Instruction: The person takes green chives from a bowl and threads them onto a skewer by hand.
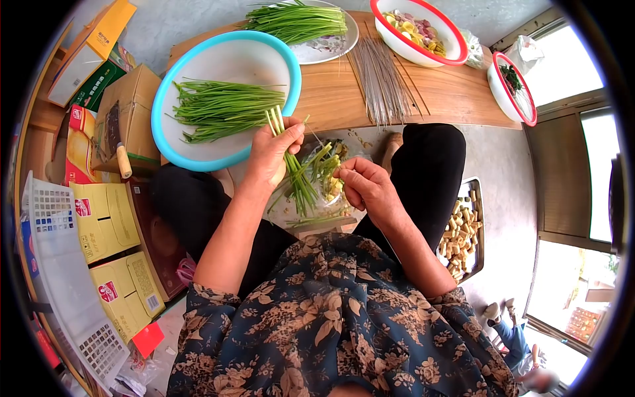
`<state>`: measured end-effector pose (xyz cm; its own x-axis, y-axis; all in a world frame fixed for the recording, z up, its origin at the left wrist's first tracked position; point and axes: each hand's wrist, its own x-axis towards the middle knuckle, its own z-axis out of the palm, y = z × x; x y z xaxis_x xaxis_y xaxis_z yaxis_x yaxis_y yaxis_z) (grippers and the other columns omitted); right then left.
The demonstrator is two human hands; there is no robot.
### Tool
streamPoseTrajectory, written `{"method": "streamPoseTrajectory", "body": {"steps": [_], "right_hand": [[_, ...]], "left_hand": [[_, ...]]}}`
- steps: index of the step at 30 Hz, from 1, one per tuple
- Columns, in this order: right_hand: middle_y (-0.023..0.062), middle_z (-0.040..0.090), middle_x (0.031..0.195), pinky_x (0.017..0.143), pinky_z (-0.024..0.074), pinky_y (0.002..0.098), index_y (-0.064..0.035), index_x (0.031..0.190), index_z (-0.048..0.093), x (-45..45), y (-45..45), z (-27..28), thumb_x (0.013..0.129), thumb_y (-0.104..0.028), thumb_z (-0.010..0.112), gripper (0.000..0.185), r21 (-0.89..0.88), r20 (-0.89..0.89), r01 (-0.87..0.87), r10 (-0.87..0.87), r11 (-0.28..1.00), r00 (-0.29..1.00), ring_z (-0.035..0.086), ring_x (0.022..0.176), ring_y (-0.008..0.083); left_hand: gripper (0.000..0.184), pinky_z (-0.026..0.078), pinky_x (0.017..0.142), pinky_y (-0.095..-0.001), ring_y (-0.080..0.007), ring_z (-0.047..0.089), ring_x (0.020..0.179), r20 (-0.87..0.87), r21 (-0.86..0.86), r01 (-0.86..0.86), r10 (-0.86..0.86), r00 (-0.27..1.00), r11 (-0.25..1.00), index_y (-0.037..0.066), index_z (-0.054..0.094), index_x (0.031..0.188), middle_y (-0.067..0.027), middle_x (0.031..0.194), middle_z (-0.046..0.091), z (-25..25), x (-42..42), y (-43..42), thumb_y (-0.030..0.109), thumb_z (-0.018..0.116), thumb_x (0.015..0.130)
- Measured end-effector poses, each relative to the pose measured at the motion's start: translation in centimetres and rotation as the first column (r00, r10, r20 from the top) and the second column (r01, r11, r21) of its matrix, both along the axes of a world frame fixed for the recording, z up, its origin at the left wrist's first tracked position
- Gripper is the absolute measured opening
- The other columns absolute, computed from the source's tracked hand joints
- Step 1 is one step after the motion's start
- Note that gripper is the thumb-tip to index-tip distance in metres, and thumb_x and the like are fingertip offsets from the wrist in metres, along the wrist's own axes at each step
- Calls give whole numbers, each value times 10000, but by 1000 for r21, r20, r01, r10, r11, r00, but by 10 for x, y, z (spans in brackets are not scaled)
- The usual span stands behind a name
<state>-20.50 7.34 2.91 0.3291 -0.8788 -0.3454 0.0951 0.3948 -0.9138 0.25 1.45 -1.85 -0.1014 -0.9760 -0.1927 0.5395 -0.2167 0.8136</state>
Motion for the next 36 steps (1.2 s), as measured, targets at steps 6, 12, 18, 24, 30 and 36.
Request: {"method": "streamPoseTrajectory", "body": {"steps": [6,12,18,24,30,36], "right_hand": [[-45,442,556,428,271,194,-3,953,595,0,0,0,987,-153,527,168,7,-1,-3,3,1000,1000,338,446,32],[-45,437,553,425,257,199,-3,951,595,2,-2,3,987,-160,527,175,9,-16,3,-3,1000,1000,333,445,33],[-45,425,547,425,251,202,-3,949,594,8,-9,2,984,-160,527,174,4,-3,30,-30,1000,1000,334,447,39],[-43,419,553,426,247,204,-4,955,593,8,-18,-5,982,-158,527,170,22,7,60,-60,998,998,336,455,44],[-45,409,557,425,245,202,-8,963,593,-4,-18,-2,983,-160,526,168,12,36,108,-108,994,993,335,461,47],[-47,423,556,419,243,209,-17,950,604,-42,-23,-3,977,-140,522,151,-67,65,237,-233,969,970,334,458,43]], "left_hand": [[83,383,571,-223,-94,511,683,77,-94,-28,35,996,995,13,621,937,-18,772,573,1,-3,1,49,668,879],[81,385,566,-223,-93,511,666,96,-90,-34,42,994,995,11,616,935,-23,765,578,3,-4,2,40,666,877],[60,393,554,-213,-75,510,633,94,-66,11,-5,996,998,3,637,887,-19,740,587,5,-11,6,30,679,854],[103,415,592,-226,-86,531,683,144,-81,141,-129,981,987,12,630,911,-20,796,602,-1,-14,7,109,665,901],[271,443,631,-246,-84,537,680,342,-242,-17,102,934,970,8,651,1061,-18,809,600,-6,-16,1,243,530,1003],[338,319,460,-201,-44,381,508,411,-143,-35,91,907,989,48,581,1197,2,696,490,16,-5,3,321,495,1017]]}}
